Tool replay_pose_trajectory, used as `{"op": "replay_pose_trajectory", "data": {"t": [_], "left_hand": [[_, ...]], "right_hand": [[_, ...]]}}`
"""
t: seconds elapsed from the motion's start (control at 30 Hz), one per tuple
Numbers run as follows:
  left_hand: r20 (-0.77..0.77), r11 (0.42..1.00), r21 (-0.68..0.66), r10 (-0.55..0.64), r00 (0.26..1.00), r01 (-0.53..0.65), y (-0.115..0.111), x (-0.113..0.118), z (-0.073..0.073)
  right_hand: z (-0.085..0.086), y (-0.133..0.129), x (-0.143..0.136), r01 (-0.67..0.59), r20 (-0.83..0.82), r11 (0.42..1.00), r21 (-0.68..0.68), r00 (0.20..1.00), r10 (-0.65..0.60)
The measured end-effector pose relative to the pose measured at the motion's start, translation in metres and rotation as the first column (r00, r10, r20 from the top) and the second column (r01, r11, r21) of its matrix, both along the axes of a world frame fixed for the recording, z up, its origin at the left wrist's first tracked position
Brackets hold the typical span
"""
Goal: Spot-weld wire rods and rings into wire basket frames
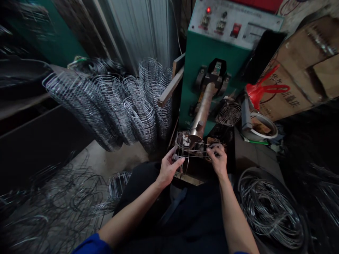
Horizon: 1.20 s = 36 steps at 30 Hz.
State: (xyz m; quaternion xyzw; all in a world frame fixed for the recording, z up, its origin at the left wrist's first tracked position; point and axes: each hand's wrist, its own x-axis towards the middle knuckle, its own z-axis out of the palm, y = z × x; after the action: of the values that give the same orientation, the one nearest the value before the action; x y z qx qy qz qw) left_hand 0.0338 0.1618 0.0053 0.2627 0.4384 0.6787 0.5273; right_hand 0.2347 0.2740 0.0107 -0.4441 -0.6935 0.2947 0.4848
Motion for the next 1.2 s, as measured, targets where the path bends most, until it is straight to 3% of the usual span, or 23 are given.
{"op": "replay_pose_trajectory", "data": {"t": [0.6,0.77,0.9,1.07,1.13,1.2], "left_hand": [[-0.038,1.000,-0.021,0.001,0.999,-0.002,0.015,0.000,-0.007],[-0.045,1.000,0.008,-0.023,0.999,0.023,0.007,0.002,-0.004],[-0.015,0.999,-0.037,0.005,1.000,-0.005,-0.018,0.002,-0.001],[0.167,0.986,-0.167,0.026,0.986,0.002,-0.072,0.019,0.009],[0.282,0.973,-0.219,-0.011,0.959,0.076,-0.107,0.024,0.011],[0.331,0.942,-0.224,-0.167,0.929,0.250,-0.147,0.016,0.008]], "right_hand": [[-0.008,0.013,0.000,0.014,-0.040,1.000,0.023,0.999,-0.013],[-0.009,0.008,0.002,0.006,-0.051,1.000,-0.010,0.999,-0.006],[-0.016,-0.021,0.020,0.046,-0.121,0.997,-0.060,0.991,-0.053],[-0.045,-0.084,0.050,0.141,-0.129,0.979,-0.145,0.979,-0.160],[-0.046,-0.106,0.058,0.160,-0.102,0.961,-0.226,0.977,-0.187],[-0.035,-0.122,0.066,0.164,-0.062,0.940,-0.300,0.980,-0.191]]}}
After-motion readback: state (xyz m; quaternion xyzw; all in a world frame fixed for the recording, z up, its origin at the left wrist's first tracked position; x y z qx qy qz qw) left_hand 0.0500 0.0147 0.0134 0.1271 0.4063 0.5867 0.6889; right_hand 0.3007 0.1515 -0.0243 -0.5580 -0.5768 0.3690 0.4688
